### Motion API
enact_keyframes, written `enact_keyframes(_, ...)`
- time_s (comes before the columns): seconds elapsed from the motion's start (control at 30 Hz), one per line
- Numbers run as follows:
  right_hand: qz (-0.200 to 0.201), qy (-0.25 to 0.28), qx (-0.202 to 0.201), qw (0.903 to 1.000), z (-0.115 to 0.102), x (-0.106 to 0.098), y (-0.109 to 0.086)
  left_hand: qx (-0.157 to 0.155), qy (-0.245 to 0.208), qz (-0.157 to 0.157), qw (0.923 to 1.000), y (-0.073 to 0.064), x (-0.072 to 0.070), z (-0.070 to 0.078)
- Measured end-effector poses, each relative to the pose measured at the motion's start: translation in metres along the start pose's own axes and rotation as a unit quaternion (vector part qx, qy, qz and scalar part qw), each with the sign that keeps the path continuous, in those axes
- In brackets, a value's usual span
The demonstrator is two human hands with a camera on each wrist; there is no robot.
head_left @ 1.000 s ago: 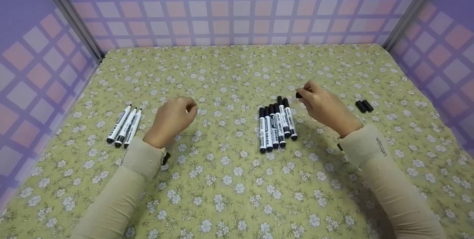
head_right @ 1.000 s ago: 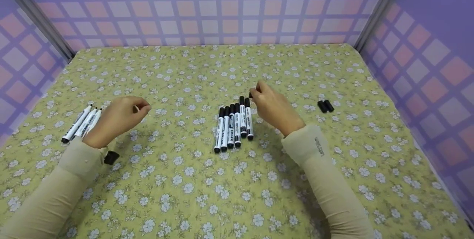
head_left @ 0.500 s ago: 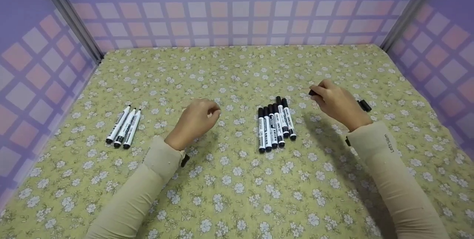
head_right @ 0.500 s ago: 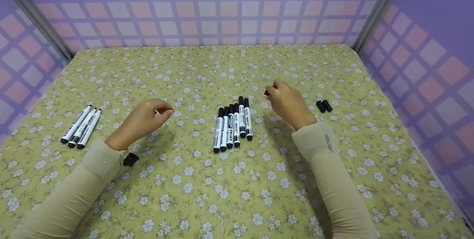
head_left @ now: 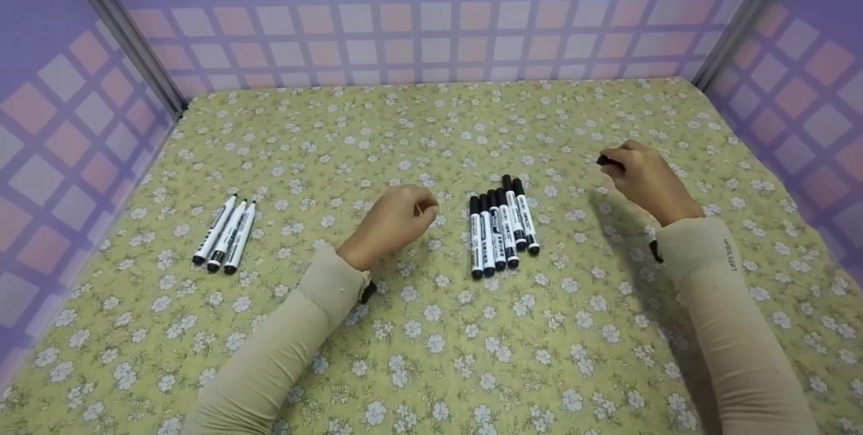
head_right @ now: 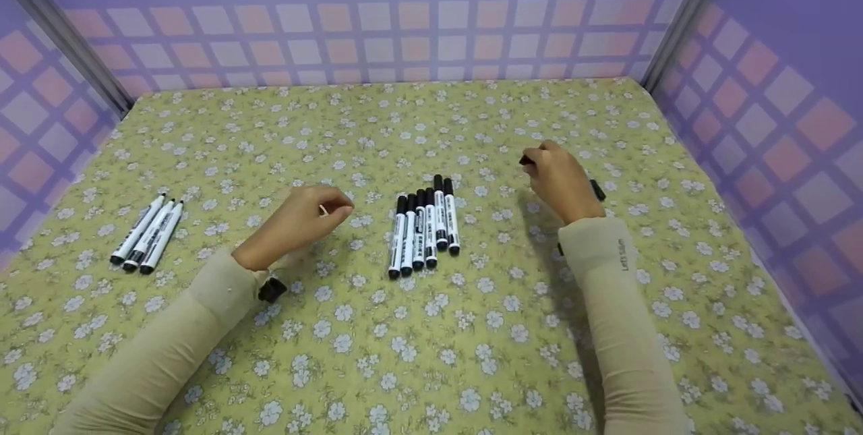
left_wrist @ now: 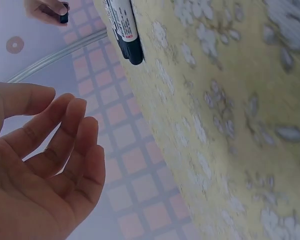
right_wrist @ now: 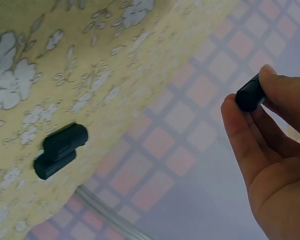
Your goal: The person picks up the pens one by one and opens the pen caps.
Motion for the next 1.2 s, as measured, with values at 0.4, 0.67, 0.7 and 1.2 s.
enact_keyframes(0.4, -0.031, 0.065, 0.086, 0.9937, 0.032, -0.004, 0.000, -0.038, -0.083, -0.067, 0.9935, 0.023, 0.017, 0.004)
enact_keyframes(0.67, -0.045, 0.103, 0.168, 0.9794, 0.052, -0.005, -0.003, -0.049, -0.090, -0.101, 0.9895, 0.036, 0.026, 0.005)
enact_keyframes(0.7, -0.044, 0.109, 0.179, 0.9767, 0.054, -0.005, -0.004, -0.051, -0.093, -0.107, 0.9886, 0.037, 0.027, 0.005)
enact_keyframes(1.2, -0.061, 0.161, 0.280, 0.9445, 0.087, -0.010, -0.026, -0.097, -0.106, -0.131, 0.9809, 0.050, 0.038, 0.008)
Point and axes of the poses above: each hand's wrist, its own y-axis towards the middle knuckle, its own x-axis out of the palm, z = x × y, the point moved 2 cm from there along y, towards the middle knuckle, and after that the axes turned 11 degrees about -z, right-handed, at the moved point
